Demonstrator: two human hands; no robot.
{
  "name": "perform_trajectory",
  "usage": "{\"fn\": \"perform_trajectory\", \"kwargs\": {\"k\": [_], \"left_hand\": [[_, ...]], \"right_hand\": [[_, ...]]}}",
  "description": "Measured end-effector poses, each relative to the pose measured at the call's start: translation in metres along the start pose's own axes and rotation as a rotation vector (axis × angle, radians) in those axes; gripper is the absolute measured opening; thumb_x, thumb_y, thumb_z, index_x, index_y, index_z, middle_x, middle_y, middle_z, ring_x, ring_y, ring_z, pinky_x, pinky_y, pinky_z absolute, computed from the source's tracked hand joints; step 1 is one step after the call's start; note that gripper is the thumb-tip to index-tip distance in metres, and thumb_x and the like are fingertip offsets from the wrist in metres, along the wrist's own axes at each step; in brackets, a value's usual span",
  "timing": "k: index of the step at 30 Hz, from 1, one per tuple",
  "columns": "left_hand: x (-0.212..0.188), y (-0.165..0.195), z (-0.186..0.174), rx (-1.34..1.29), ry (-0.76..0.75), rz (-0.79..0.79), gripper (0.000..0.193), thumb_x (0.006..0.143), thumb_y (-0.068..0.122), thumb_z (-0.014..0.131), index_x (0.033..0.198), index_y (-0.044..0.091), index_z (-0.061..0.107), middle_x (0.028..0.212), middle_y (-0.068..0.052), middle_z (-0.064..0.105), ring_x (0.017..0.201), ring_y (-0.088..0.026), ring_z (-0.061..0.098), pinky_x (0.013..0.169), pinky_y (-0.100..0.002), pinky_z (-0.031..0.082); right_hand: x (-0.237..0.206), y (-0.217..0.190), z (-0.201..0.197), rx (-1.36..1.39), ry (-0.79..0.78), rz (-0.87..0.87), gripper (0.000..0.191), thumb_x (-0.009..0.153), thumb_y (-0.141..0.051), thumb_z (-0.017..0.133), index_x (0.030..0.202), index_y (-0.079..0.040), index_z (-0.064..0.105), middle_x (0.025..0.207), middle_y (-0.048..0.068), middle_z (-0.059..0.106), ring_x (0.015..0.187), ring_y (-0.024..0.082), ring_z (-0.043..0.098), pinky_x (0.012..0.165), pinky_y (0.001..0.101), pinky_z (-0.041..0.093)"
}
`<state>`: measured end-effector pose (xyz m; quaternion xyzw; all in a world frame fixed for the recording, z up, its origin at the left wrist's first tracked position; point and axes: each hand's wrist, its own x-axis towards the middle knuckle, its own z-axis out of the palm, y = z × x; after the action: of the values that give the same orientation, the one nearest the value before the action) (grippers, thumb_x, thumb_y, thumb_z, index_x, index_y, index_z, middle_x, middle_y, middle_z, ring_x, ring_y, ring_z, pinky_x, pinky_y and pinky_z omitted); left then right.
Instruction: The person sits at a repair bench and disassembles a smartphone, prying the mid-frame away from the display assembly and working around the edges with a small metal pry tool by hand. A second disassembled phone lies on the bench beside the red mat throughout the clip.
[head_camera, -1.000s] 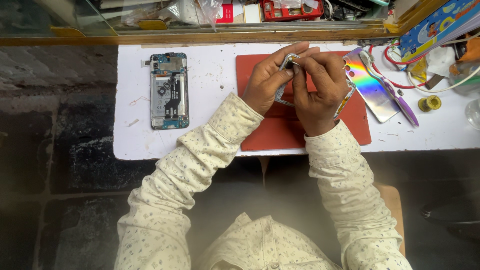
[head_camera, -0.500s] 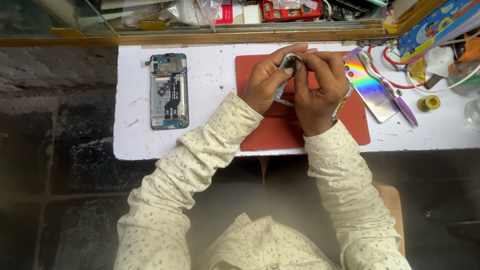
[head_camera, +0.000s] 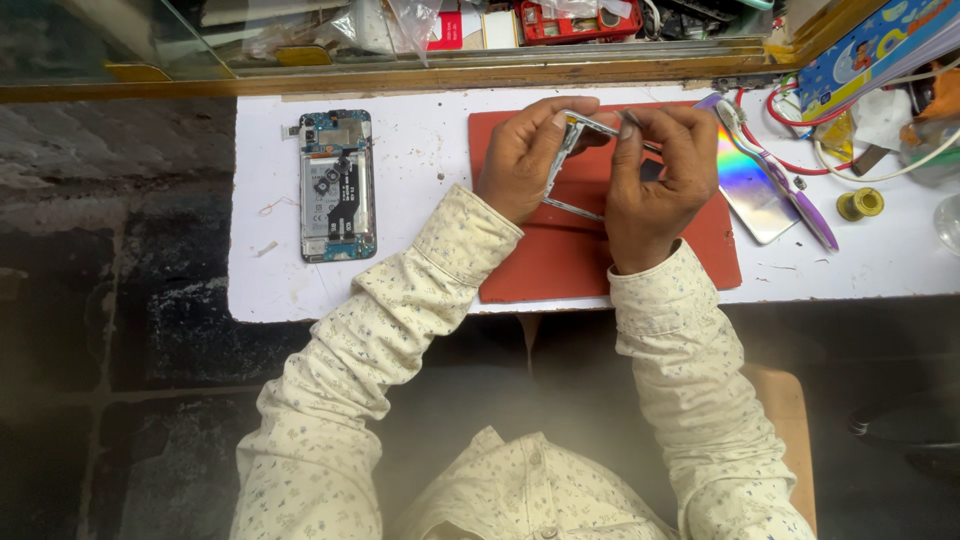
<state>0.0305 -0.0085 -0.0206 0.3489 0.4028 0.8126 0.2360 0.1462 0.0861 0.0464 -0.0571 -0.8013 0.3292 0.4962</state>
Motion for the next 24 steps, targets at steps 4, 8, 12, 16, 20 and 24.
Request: {"fn": "perform_trajectory", "kwargs": {"k": [4,8,12,16,20,24], "left_hand": [[0.003,0.001,-0.004,0.029,0.077,0.006,0.036,0.113,0.018,0.04,0.132,-0.005,0.061,0.122,-0.021,0.074,0.11,-0.026,0.074,0.102,-0.039,0.06],[0.002,0.01,-0.007,-0.034,0.137,-0.05,0.045,0.107,0.019,0.033,0.132,-0.006,0.061,0.122,-0.024,0.073,0.108,-0.03,0.075,0.096,-0.038,0.06],[0.0,0.015,-0.007,-0.018,0.17,-0.088,0.054,0.106,0.025,0.025,0.131,-0.006,0.061,0.122,-0.024,0.073,0.108,-0.032,0.075,0.096,-0.037,0.058],[0.003,0.012,-0.006,0.01,0.074,-0.129,0.04,0.104,0.015,0.036,0.128,-0.006,0.061,0.116,-0.023,0.073,0.104,-0.029,0.075,0.092,-0.037,0.061],[0.005,0.008,-0.008,-0.05,0.011,-0.177,0.029,0.107,0.014,0.048,0.13,0.0,0.057,0.117,-0.02,0.074,0.1,-0.024,0.075,0.088,-0.035,0.062],[0.003,0.005,-0.007,-0.085,0.019,-0.177,0.032,0.11,0.021,0.051,0.137,0.004,0.054,0.126,-0.015,0.072,0.105,-0.018,0.072,0.093,-0.032,0.06]], "right_hand": [[0.0,0.009,-0.007,-0.18,0.026,0.024,0.004,0.106,0.003,0.072,0.109,0.003,0.072,0.111,0.011,0.061,0.098,0.023,0.062,0.082,0.0343,0.054],[0.003,0.024,-0.011,-0.172,-0.055,0.088,0.003,0.105,0.0,0.07,0.104,0.002,0.07,0.103,0.01,0.067,0.092,0.022,0.065,0.08,0.0339,0.052],[0.001,0.032,-0.01,-0.139,-0.105,0.176,0.005,0.105,-0.003,0.07,0.103,0.002,0.069,0.094,0.009,0.068,0.084,0.02,0.064,0.076,0.0323,0.051],[0.008,0.033,-0.009,-0.158,-0.096,0.106,0.005,0.106,-0.002,0.069,0.104,0.002,0.068,0.097,0.011,0.067,0.086,0.022,0.062,0.076,0.0333,0.05],[0.016,0.027,-0.011,-0.165,-0.014,0.049,0.002,0.106,0.001,0.069,0.106,0.002,0.067,0.102,0.012,0.062,0.092,0.023,0.06,0.081,0.0327,0.05],[0.005,0.012,-0.014,-0.069,0.037,-0.024,0.008,0.108,0.005,0.068,0.115,0.002,0.069,0.109,0.012,0.059,0.101,0.022,0.061,0.091,0.0314,0.052]]}}
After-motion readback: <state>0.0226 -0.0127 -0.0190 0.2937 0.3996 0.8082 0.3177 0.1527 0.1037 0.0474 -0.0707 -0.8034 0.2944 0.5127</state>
